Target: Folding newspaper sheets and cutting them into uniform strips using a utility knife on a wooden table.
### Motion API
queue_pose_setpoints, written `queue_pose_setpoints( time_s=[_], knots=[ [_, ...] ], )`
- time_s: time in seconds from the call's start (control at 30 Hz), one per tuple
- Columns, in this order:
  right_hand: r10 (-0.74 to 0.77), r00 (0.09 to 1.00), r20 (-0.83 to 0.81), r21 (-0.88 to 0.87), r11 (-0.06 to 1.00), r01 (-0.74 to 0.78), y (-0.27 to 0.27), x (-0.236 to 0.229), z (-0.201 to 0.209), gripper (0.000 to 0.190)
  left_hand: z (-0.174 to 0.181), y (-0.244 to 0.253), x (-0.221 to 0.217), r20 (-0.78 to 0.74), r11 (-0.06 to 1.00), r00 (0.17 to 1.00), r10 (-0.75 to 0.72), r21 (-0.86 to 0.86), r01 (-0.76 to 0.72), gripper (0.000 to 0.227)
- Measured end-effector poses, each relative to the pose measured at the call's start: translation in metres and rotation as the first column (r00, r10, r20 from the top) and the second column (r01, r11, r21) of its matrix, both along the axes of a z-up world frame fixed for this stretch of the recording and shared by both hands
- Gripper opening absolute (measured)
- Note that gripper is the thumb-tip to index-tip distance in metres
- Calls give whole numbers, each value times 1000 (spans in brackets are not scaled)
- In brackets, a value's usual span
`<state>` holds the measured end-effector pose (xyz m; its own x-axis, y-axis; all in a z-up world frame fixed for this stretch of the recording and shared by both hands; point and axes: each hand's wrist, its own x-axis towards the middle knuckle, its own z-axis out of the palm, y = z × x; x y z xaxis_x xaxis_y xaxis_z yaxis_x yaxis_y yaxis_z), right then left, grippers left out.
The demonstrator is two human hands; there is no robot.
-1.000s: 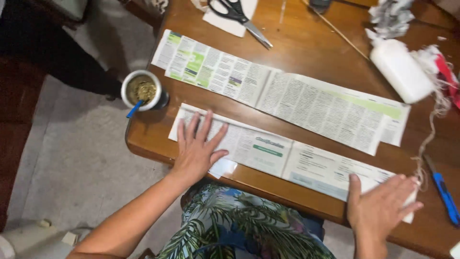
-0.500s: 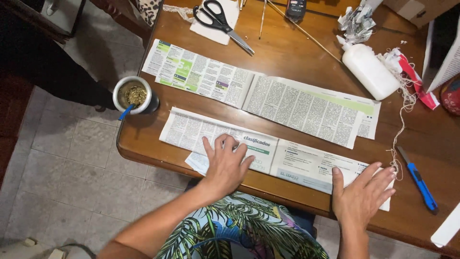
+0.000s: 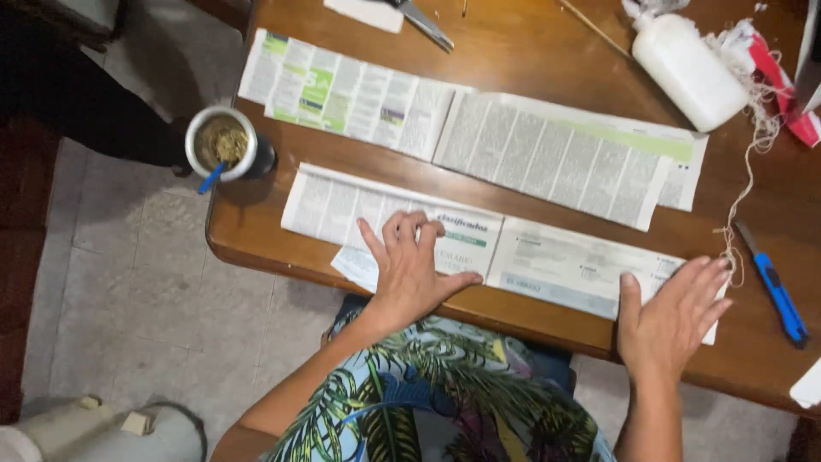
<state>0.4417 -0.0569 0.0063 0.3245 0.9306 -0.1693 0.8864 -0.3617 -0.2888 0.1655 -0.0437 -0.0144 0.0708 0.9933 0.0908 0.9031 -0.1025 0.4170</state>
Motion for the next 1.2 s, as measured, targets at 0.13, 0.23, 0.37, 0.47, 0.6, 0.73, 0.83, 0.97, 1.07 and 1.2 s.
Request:
queue_pose_setpoints(
  time_s=[0.13, 0.23, 0.37, 0.47, 0.6, 0.73, 0.83, 0.97, 1.07, 1.2],
  knots=[
    [199, 979, 55, 354, 912, -205, -15, 14, -22, 48, 2, 1, 0, 1, 999, 1000, -3, 36, 3, 76],
    [339, 937, 82, 557, 764, -325, -20, -10, -19, 28, 1, 0, 1, 8, 998, 1000, 4, 62, -5, 72],
    [581, 775, -248, 518, 756, -401, -15, -81, -10, 32, 4, -1, 1, 1, 998, 1000, 9, 67, -9, 68],
    [569, 802, -180, 235, 817, -526, -14, -106, -21, 43, 9, -2, -3, 55, 998, 998, -43, 49, 40, 54],
    [491, 865, -101, 206, 861, -465, -17, -112, -27, 43, 13, -3, -14, 222, 986, 968, -114, -95, 138, 53],
    [452, 889, -77, 171, 884, -435, -14, -117, -25, 51, 26, -3, -16, 280, 967, 957, -77, -215, 140, 46],
    [429, 898, -97, 168, 896, -410, -13, -120, -25, 56, 26, -4, -15, 287, 962, 956, -60, -238, 131, 48],
    [416, 899, -134, 161, 905, -395, -12, -120, -22, 57, 23, -5, -12, 285, 971, 958, -27, -219, 92, 53],
    [412, 897, -162, 108, 911, -398, -11, -116, -26, 60, 27, -4, -9, 297, 971, 955, 12, -233, 60, 54],
    [359, 893, -272, 90, 933, -348, -7, -110, -17, 62, 25, -3, -11, 294, 966, 956, 21, -252, 57, 53]
  ],
)
